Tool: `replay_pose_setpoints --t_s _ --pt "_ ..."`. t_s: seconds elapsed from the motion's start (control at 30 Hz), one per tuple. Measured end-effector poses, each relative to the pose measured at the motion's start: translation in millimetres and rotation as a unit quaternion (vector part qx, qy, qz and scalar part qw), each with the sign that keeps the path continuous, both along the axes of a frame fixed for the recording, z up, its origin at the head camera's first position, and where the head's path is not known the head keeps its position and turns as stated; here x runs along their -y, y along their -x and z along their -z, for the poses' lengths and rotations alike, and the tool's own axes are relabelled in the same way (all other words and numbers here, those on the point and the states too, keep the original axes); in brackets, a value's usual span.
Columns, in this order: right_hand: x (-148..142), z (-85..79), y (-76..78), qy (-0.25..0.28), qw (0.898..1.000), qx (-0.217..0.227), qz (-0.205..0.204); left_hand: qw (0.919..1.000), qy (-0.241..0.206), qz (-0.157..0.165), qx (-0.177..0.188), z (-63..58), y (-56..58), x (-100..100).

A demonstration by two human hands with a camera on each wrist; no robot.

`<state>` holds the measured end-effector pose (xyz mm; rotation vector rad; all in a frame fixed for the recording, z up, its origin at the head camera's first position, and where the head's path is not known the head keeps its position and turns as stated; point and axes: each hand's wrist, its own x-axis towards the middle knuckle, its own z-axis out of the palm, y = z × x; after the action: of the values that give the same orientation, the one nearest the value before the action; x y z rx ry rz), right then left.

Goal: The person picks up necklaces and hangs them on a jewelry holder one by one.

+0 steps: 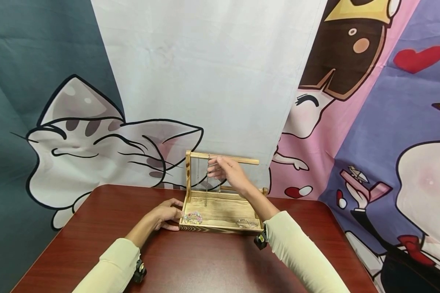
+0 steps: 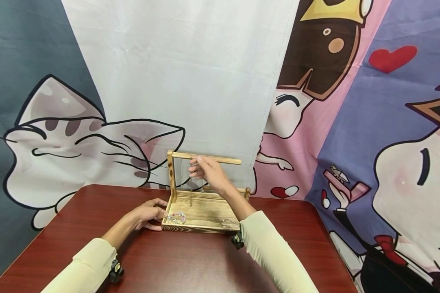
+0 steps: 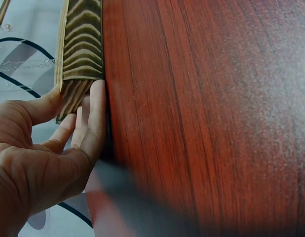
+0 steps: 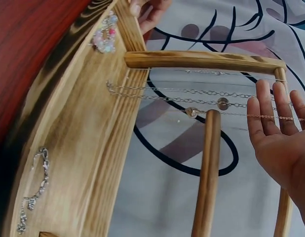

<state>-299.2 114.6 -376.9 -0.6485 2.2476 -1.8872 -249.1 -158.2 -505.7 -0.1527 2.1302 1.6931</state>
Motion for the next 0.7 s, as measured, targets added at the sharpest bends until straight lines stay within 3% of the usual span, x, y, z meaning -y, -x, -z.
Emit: replay_pose_setpoints --t_s 0.17,0.33,0.57,0.7 --pt "-1 7.4 -1.6 -0.039 0.999 -0.011 0.003 1.0000 -0.002 0.000 0.000 -0.4 -0.8 0" --pt "-6 13.1 -4.4 -0.114 0.992 -0.054 0.021 1.0000 -0.002 0.001 0.001 -1.2 -1.7 -1" --pt "-12 18.6 -11.4 -0.241 0.961 -0.120 0.066 1.0000 -0.003 0.002 0.001 -1.1 -1.0 1" --pt "-15 24.1 -14.5 -0.256 0.955 -0.133 0.070 1.0000 -0.002 0.003 0.002 -1.2 -0.9 1"
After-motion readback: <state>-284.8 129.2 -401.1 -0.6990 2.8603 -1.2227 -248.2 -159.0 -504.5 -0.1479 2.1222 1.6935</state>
